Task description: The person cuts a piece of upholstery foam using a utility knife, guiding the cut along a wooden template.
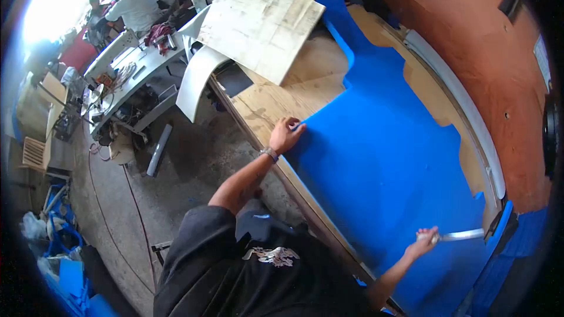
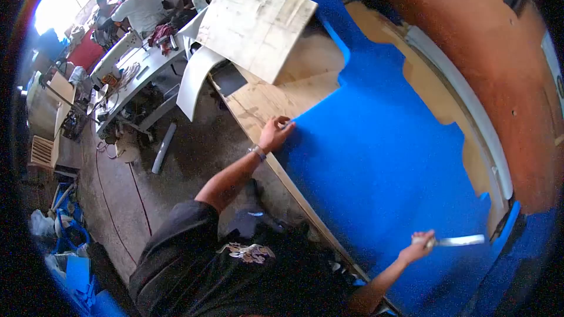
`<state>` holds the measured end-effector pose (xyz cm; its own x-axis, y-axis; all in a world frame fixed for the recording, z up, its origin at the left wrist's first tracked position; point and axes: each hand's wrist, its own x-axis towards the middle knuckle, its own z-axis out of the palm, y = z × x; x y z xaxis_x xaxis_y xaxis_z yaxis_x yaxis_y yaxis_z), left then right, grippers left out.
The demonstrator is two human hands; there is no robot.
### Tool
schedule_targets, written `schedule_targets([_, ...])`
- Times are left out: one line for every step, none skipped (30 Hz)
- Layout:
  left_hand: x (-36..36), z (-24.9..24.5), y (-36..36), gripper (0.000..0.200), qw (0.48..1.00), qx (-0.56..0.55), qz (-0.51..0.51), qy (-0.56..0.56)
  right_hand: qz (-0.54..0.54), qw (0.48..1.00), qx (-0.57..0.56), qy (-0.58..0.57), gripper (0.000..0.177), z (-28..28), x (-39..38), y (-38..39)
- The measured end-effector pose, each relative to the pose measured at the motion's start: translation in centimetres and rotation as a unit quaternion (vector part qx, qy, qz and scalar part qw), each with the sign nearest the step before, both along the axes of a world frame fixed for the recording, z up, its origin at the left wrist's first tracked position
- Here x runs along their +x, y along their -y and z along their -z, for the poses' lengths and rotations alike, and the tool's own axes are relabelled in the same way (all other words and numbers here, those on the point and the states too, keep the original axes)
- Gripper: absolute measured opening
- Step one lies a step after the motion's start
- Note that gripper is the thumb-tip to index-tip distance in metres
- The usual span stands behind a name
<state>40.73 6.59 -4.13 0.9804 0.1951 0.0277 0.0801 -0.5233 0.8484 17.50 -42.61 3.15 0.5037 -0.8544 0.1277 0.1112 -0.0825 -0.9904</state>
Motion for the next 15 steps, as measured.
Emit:
schedule_targets([-0.1, 0.8, -0.4, 0.046, 0.999, -0.017, -0.006, 0.028, -0.040, 0.999, 0.024, 0.013, 0.027, 0.2, 2.7, -2.9])
schedule_targets([-0.2, 2.1, -0.9, 0.046, 0.998, -0.058, 0.010, 0.025, -0.051, 0.998, 0.032, -0.006, 0.025, 0.7, 5.3, -5.9])
schedule_targets([-0.2, 3.3, -2.2, 0.046, 0.995, -0.095, 0.028, 0.025, -0.073, 0.996, 0.059, 0.007, 0.024, 1.0, 8.0, -9.1])
schedule_targets([-0.9, 2.5, -4.0, 0.049, 0.989, -0.130, 0.059, 0.025, -0.093, 0.992, 0.086, 0.016, 0.024, 1.2, 10.3, -12.3])
schedule_targets([-1.9, 1.3, -5.9, 0.051, 0.982, -0.164, 0.091, 0.022, -0.112, 0.987, 0.113, 0.022, 0.024, 1.3, 12.2, -15.6])
schedule_targets([-2.2, 1.3, -8.5, 0.048, 0.987, -0.106, 0.104, 0.053, -0.116, 0.983, 0.141, 0.032, 0.025, 1.9, 14.5, -18.8])
schedule_targets([-1.3, 1.6, -11.8, 0.047, 0.985, -0.140, 0.079, 0.061, -0.121, 0.978, 0.165, 0.037, 0.025, 1.8, 16.7, -21.8])
schedule_targets([-0.5, 2.4, -15.3, 0.047, 0.981, -0.174, 0.054, 0.066, -0.123, 0.976, 0.179, 0.038, 0.024, 1.8, 18.7, -25.0])
schedule_targets([0.7, 2.7, -19.0, 0.047, 0.976, -0.204, 0.030, 0.074, -0.136, 0.971, 0.194, 0.024, 0.025, 2.0, 20.8, -27.5])
schedule_targets([2.5, 2.4, -22.9, 0.042, 0.979, -0.175, 0.004, 0.103, -0.174, 0.968, 0.183, 0.015, 0.026, 1.3, 22.5, -30.0])
schedule_targets([4.4, 1.7, -26.6, 0.039, 0.981, -0.144, -0.021, 0.128, -0.209, 0.962, 0.174, 0.005, 0.027, 0.8, 23.9, -32.4])
schedule_targets([6.0, 0.2, -29.7, 0.040, 0.981, -0.150, -0.054, 0.107, -0.225, 0.960, 0.166, 0.009, 0.027, 0.8, 25.4, -34.3])
schedule_targets([7.4, -1.7, -32.3, 0.041, 0.980, -0.156, -0.087, 0.085, -0.240, 0.958, 0.158, 0.013, 0.028, 0.8, 26.9, -35.8])
schedule_targets([8.7, -3.5, -34.4, 0.041, 0.983, -0.099, -0.107, 0.112, -0.256, 0.955, 0.147, 0.018, 0.029, 0.7, 28.5, -37.3])
schedule_targets([10.3, -5.0, -36.2, 0.041, 0.981, -0.043, -0.127, 0.141, -0.242, 0.959, 0.146, 0.014, 0.029, 0.5, 30.2, -38.8])
